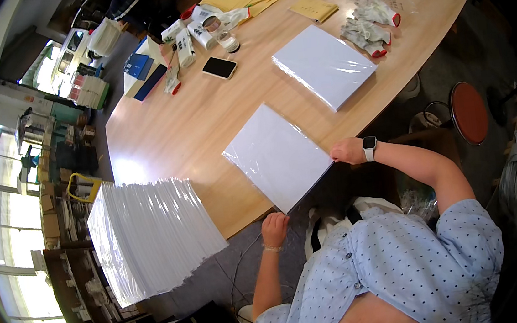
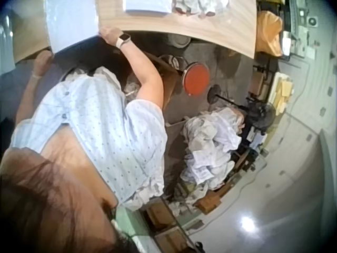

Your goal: The person repeatedly places white rectangular sheets into clear plastic sleeves. They pick up a sheet, slide it into a sleeve, and place the wrapped item on a growing stack on the table. The process is repeated continuously throughout the clip.

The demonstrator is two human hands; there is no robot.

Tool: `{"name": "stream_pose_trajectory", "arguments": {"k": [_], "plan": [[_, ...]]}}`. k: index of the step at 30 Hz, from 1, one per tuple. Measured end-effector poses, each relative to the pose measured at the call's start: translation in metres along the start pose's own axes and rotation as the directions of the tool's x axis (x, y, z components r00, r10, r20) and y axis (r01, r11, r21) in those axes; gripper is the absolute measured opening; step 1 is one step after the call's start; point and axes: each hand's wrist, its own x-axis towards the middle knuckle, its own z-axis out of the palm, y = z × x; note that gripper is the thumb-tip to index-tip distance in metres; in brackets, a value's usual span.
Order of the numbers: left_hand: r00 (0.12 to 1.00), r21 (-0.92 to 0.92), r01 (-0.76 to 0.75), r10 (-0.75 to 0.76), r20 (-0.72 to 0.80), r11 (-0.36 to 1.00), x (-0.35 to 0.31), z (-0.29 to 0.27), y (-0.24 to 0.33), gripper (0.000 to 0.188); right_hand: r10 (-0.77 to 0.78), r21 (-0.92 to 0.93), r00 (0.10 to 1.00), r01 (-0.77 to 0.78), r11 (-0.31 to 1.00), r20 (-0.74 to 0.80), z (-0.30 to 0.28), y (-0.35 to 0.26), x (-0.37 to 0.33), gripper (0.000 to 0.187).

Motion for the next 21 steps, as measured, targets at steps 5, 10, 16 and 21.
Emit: {"name": "stream_pose_trajectory", "arguments": {"k": [5,10,16,21], "plan": [[0.939,-0.161,0.328,-0.34,-0.054,0.931,-0.005,0.012,0.0,0.012,0.357,-0.007,0.931,-0.358,0.934,0.079,-0.006,-0.018,0.014,0.015],[0.691,-0.492,0.627,-0.723,-0.006,0.604,-0.013,0.046,-0.007,0.02,0.578,0.008,0.812,-0.579,0.815,-0.082,0.018,-0.026,0.021,0.017],[0.233,-0.894,0.409,-0.926,0.298,-0.184,-0.02,0.075,0.007,0.016,0.604,0.024,0.699,-0.646,0.763,-0.381,0.026,-0.045,0.015,0.019],[0.213,-0.807,0.051,-0.783,0.585,-0.589,-0.004,0.063,0.024,0.03,0.539,0.111,0.675,-0.568,0.815,-0.504,0.032,-0.034,0.001,0.011]]}}
